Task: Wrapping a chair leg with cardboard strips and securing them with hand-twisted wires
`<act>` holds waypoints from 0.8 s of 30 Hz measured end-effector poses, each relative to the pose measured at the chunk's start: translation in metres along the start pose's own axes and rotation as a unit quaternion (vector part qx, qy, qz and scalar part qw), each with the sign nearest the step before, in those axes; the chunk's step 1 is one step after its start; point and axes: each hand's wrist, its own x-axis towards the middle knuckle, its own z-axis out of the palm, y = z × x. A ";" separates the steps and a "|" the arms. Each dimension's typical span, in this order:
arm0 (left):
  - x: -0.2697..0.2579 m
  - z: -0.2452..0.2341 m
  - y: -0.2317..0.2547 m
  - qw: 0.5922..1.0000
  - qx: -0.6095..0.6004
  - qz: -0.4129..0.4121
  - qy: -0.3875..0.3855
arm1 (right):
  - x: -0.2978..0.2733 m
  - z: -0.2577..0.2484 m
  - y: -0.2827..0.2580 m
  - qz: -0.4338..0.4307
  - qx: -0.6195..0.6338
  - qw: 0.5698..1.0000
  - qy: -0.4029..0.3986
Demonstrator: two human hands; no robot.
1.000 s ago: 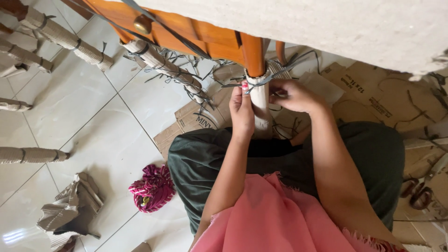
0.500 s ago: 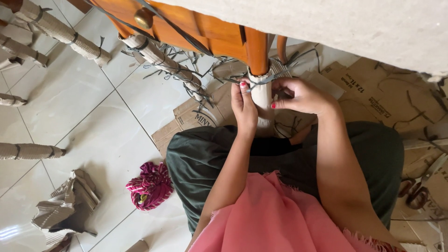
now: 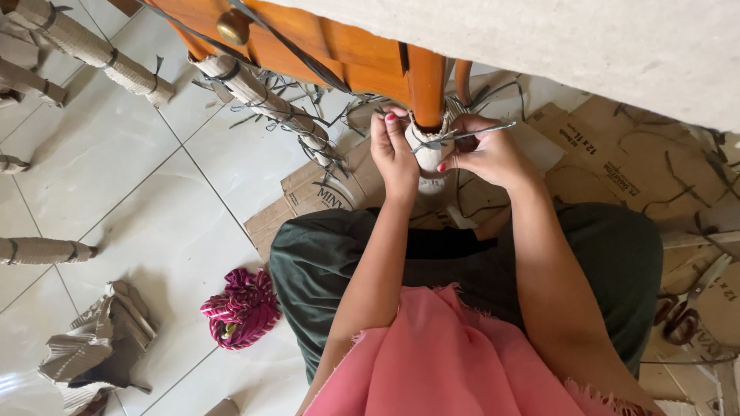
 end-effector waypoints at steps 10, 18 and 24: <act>-0.002 0.000 -0.026 0.997 -0.058 -0.052 -0.013 | -0.009 0.007 0.038 0.006 0.056 0.995 0.086; -0.002 -0.005 -0.047 0.987 -0.107 -0.099 -0.063 | -0.012 0.018 0.007 -0.057 0.017 0.990 0.129; 0.003 -0.009 -0.064 0.957 -0.168 -0.174 -0.159 | -0.014 0.025 -0.009 -0.096 0.016 0.989 0.112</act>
